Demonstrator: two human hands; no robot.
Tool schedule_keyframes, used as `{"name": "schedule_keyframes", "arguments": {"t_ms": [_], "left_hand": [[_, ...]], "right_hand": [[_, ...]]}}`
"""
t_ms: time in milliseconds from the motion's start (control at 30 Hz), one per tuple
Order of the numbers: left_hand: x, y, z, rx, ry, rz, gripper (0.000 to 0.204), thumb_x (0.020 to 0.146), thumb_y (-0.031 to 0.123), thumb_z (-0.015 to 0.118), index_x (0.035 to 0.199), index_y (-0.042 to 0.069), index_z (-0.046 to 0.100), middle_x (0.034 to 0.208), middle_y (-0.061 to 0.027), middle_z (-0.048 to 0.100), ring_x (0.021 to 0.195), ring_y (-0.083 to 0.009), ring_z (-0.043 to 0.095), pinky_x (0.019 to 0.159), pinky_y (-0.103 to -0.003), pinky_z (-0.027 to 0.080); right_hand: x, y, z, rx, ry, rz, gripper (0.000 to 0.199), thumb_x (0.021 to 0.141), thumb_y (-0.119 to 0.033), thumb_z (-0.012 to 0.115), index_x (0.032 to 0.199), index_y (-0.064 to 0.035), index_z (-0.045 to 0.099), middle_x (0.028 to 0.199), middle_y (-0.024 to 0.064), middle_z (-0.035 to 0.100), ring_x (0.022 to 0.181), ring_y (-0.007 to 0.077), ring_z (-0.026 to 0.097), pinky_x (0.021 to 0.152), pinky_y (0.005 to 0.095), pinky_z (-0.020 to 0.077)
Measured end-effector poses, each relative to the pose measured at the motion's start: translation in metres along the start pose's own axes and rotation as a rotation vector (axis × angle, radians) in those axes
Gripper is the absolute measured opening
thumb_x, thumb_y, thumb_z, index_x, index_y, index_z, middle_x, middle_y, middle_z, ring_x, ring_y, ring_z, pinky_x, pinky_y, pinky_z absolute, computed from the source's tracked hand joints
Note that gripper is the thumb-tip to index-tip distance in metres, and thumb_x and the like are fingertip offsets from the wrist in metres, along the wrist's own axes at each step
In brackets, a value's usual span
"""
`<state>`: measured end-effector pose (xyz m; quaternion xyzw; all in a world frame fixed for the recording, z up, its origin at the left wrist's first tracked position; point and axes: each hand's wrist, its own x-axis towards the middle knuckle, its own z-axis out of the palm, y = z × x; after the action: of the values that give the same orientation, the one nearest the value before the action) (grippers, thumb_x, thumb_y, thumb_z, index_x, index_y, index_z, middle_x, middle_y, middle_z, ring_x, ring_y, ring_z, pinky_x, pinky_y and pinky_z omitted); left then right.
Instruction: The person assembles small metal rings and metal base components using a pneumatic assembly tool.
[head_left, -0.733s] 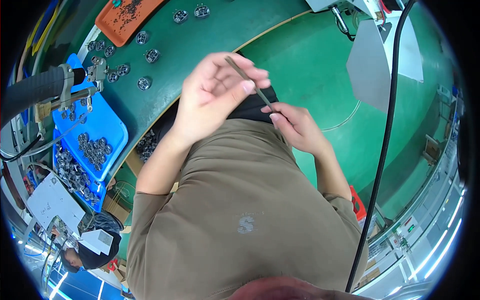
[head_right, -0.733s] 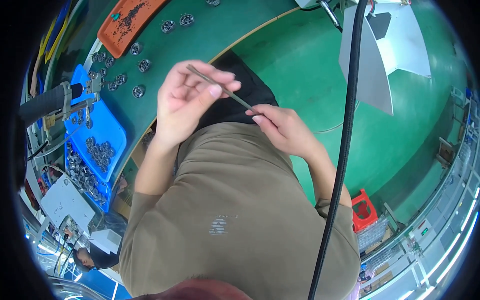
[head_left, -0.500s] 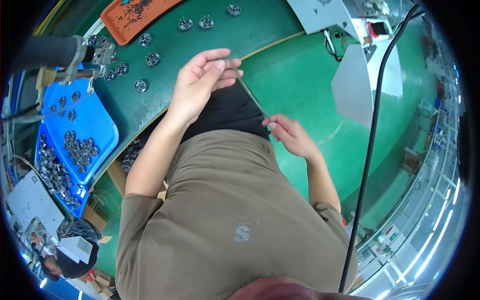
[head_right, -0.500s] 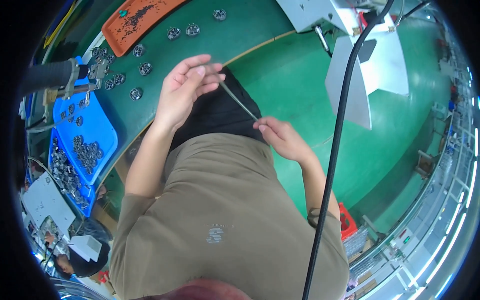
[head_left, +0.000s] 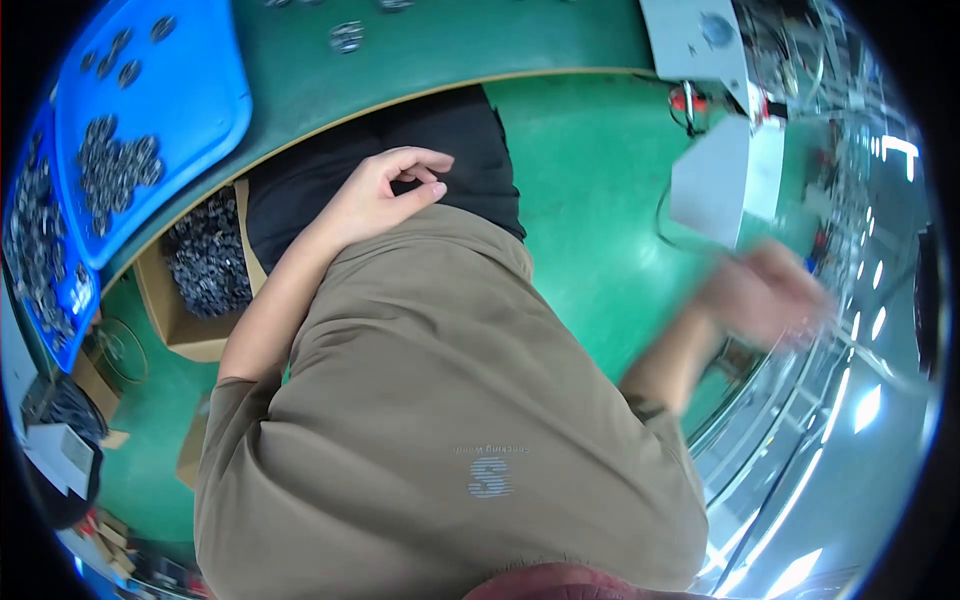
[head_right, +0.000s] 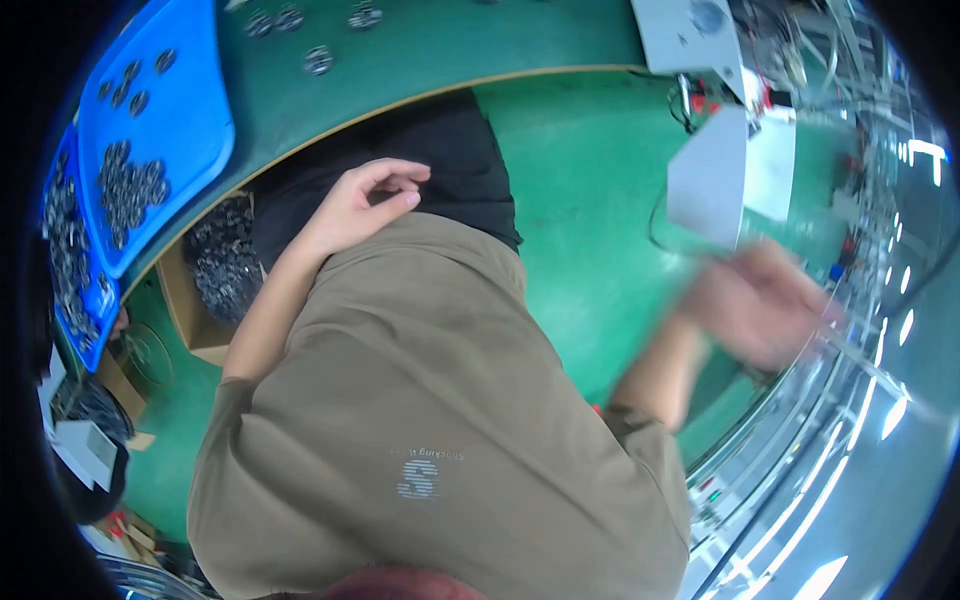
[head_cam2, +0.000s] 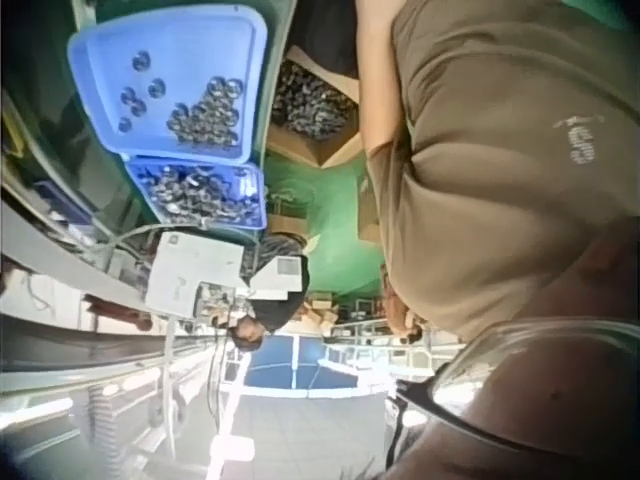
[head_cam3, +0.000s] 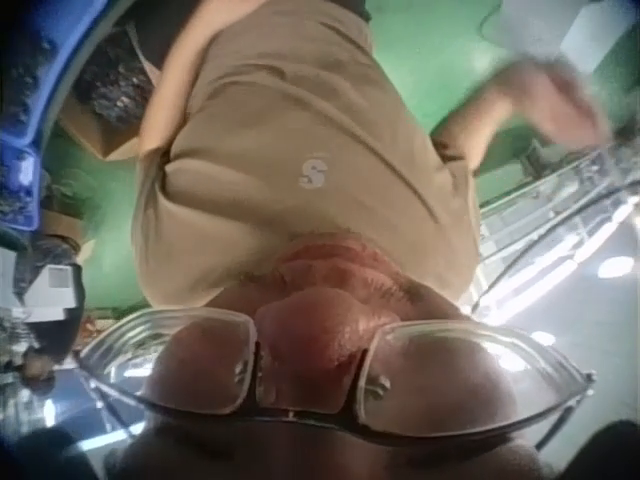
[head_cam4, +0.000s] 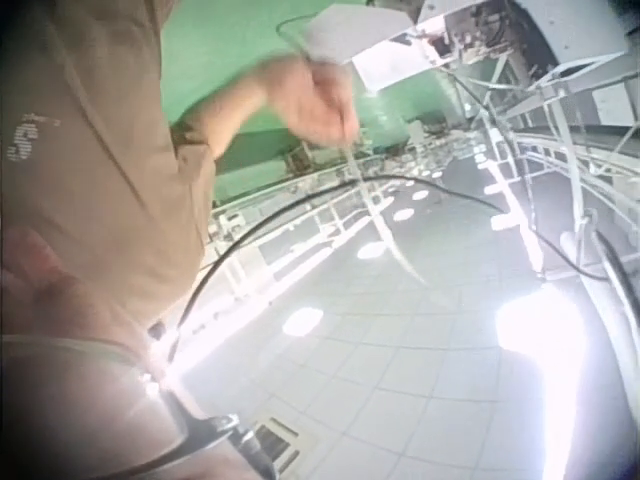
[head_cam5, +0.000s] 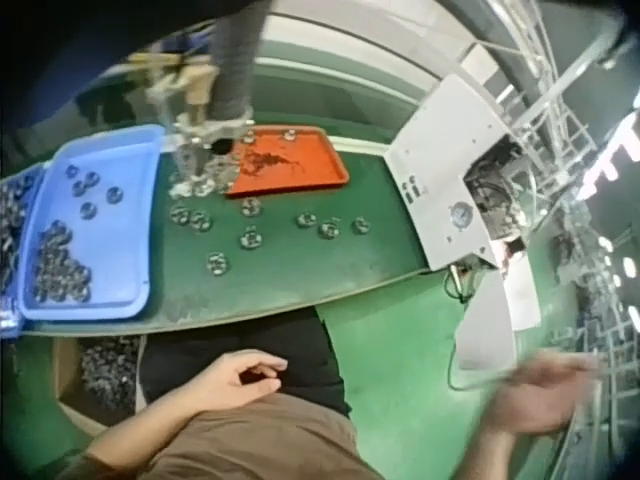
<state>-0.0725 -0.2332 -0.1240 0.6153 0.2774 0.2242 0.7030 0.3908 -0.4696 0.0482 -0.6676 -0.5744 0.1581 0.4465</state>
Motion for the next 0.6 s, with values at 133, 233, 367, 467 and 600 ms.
{"name": "schedule_keyframes", "arguments": {"t_ms": [133,233,367,467,600], "left_hand": [[0.009,0.004,-0.007,-0.081,-0.126,0.063,0.032,0.090,0.012,0.076,0.121,0.003,0.070,0.112,-0.0055,0.073,0.098,-0.0111,0.067,0.092,-0.030,0.052],[-0.007,-0.021,-0.030,-0.179,-0.018,-0.061,0.033,0.088,0.018,0.081,0.115,0.003,0.071,0.103,-0.0034,0.073,0.091,-0.0076,0.065,0.084,-0.028,0.052],[-0.004,-0.001,-0.028,0.008,0.008,0.086,0.035,0.087,0.019,0.081,0.117,0.005,0.072,0.109,-0.0049,0.072,0.094,-0.0128,0.064,0.088,-0.030,0.052],[-0.002,0.005,-0.037,0.047,-0.006,0.118,0.033,0.087,0.020,0.079,0.116,0.006,0.072,0.110,-0.0053,0.071,0.098,-0.0140,0.065,0.091,-0.030,0.050],[0.000,-0.015,-0.046,-0.018,0.003,0.099,0.031,0.087,0.014,0.078,0.116,0.004,0.071,0.112,-0.0062,0.069,0.100,-0.0146,0.065,0.093,-0.031,0.050]], "right_hand": [[-0.207,0.243,0.240,-0.855,-1.320,0.954,0.056,0.096,-0.020,0.057,0.149,-0.0027,0.049,0.155,0.0206,0.046,0.148,0.0293,0.040,0.120,0.0462,0.0333],[-0.047,0.174,0.256,-0.756,-0.999,0.646,0.042,0.098,-0.018,0.054,0.137,-0.0025,0.057,0.139,0.0254,0.056,0.133,0.0379,0.050,0.109,0.0480,0.0419],[0.027,0.012,0.188,-0.630,-0.394,0.382,0.025,0.103,-0.015,0.047,0.109,-0.0021,0.068,0.106,0.0275,0.070,0.104,0.0477,0.065,0.085,0.0501,0.0525],[0.065,-0.124,0.142,-0.435,0.016,0.270,0.026,0.107,-0.016,0.045,0.112,-0.0001,0.066,0.074,0.0090,0.056,0.064,0.0160,0.052,0.058,0.0286,0.0426],[0.067,-0.138,0.165,-0.100,0.668,-0.280,0.029,0.110,-0.022,0.041,0.110,0.0001,0.060,0.068,0.0013,0.041,0.054,0.0092,0.039,0.046,0.0217,0.0315]]}}
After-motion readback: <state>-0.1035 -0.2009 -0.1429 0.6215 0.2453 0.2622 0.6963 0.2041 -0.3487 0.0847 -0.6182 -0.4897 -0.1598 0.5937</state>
